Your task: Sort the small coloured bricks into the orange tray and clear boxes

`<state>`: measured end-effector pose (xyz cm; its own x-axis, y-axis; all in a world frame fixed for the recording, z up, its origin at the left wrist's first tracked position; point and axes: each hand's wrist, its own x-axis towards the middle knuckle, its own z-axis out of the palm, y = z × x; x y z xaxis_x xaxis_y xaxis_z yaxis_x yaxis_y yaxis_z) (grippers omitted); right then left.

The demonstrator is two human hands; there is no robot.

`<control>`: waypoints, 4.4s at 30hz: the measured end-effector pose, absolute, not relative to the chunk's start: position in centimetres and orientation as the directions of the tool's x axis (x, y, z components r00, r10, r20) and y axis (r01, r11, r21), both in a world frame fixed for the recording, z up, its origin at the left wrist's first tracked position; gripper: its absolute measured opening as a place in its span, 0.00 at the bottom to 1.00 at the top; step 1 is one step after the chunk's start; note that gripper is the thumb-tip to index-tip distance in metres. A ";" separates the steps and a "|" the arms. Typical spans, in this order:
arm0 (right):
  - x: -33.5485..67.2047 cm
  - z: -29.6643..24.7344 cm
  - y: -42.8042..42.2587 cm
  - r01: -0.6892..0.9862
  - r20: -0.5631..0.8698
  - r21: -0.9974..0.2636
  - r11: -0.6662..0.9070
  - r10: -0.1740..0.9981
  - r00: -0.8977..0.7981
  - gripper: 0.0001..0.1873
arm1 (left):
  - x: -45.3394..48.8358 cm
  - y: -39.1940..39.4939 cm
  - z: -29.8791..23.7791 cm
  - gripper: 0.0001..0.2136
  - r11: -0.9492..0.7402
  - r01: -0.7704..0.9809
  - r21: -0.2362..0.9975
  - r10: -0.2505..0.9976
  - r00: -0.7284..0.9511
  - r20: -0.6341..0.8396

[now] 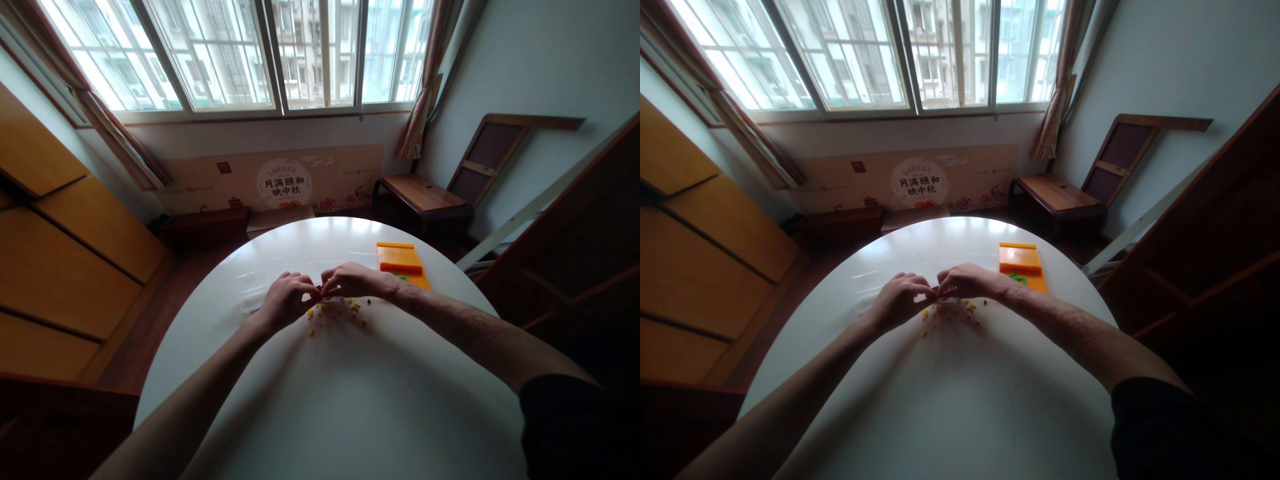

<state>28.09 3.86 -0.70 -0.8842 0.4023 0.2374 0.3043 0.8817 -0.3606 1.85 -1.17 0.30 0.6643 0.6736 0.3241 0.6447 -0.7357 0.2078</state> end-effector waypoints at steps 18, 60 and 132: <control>28.6 0.4 2.6 0.374 0.261 -0.319 0.871 0.460 -0.849 0.10 | 2.0 -1.3 0.5 0.09 -0.729 0.658 0.189 0.676 0.649 0.350; 33.8 -4.4 -7.9 0.542 0.546 -0.395 0.742 0.664 -0.512 0.06 | -5.6 -3.3 -1.7 0.09 -0.672 0.736 0.087 0.649 0.528 0.548; 31.9 -3.8 -7.8 0.477 0.449 -0.517 0.711 0.699 -0.556 0.04 | -2.9 -6.0 -1.3 0.09 -0.685 0.658 0.314 0.716 0.527 0.458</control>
